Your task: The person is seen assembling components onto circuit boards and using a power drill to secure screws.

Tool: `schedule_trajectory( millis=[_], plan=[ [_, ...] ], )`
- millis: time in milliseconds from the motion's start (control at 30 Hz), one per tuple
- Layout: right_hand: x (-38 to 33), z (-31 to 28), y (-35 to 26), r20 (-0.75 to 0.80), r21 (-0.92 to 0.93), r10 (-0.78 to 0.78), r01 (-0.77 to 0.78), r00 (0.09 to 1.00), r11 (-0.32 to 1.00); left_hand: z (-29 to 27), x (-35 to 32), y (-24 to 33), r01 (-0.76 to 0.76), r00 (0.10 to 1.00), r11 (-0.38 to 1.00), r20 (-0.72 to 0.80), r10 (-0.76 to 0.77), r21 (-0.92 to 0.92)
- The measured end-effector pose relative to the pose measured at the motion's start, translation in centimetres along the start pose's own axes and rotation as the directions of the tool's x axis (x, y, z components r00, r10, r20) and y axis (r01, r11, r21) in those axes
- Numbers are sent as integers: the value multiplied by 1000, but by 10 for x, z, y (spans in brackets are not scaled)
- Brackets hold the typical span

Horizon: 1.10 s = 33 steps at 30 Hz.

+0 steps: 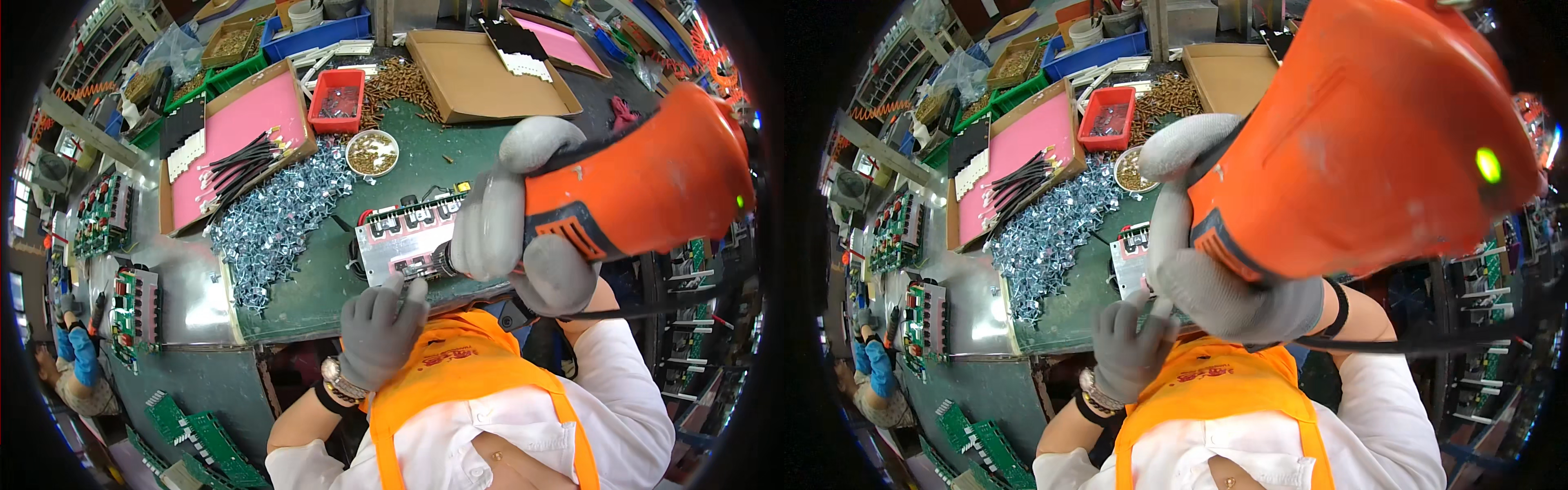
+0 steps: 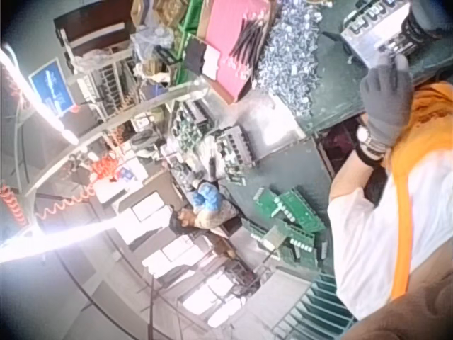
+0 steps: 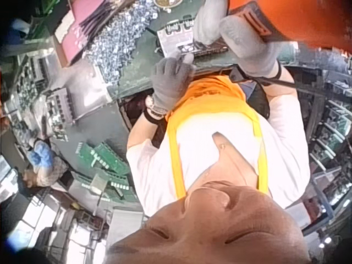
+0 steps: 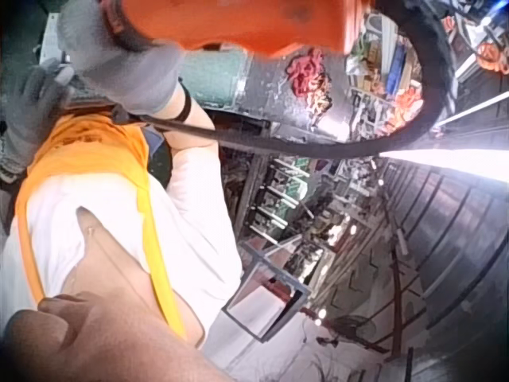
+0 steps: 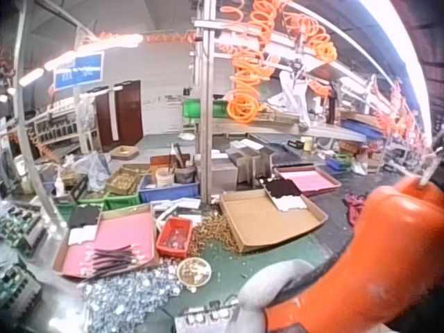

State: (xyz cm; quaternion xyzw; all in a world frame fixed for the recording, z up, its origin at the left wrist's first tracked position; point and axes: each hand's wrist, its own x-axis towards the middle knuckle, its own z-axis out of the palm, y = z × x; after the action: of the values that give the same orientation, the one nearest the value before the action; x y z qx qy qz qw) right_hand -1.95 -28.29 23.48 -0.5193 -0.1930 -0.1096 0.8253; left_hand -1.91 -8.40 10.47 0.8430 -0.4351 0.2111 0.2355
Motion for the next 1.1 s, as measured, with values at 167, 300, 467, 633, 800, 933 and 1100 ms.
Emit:
schedule_trajectory(
  millis=[167, 300, 467, 633, 800, 933, 1100],
  plan=[
    [13, 2, -4, 221, -4, 2, -1, 975, 1000, 20, -10, 18, 74, 997, 996, -12, -73, 45],
    [25, 8, -3, 374, 13, 12, -18, 927, 1000, 26, -8, 18, 65, 998, 994, 3, -66, 92],
    [35, 15, 1, 496, 26, 23, -41, 868, 999, 25, -5, 11, 4, 1000, 998, 17, -5, 55],
    [38, 24, 5, 507, -2, 24, -26, 862, 1000, 27, -5, 7, -6, 1000, 1000, -6, 6, 9],
    [40, 29, 9, 500, 21, 34, -52, 865, 998, 29, -4, 4, -8, 999, 1000, -45, 8, -10],
    [32, 34, 16, 433, -2, -21, 25, 901, 1000, 31, -4, 5, -9, 999, 999, -54, 7, -48],
    [28, 26, 17, 417, -15, -14, 23, 909, 1000, 23, 0, -1, -17, 1000, 998, 6, 17, -65]
  ],
)
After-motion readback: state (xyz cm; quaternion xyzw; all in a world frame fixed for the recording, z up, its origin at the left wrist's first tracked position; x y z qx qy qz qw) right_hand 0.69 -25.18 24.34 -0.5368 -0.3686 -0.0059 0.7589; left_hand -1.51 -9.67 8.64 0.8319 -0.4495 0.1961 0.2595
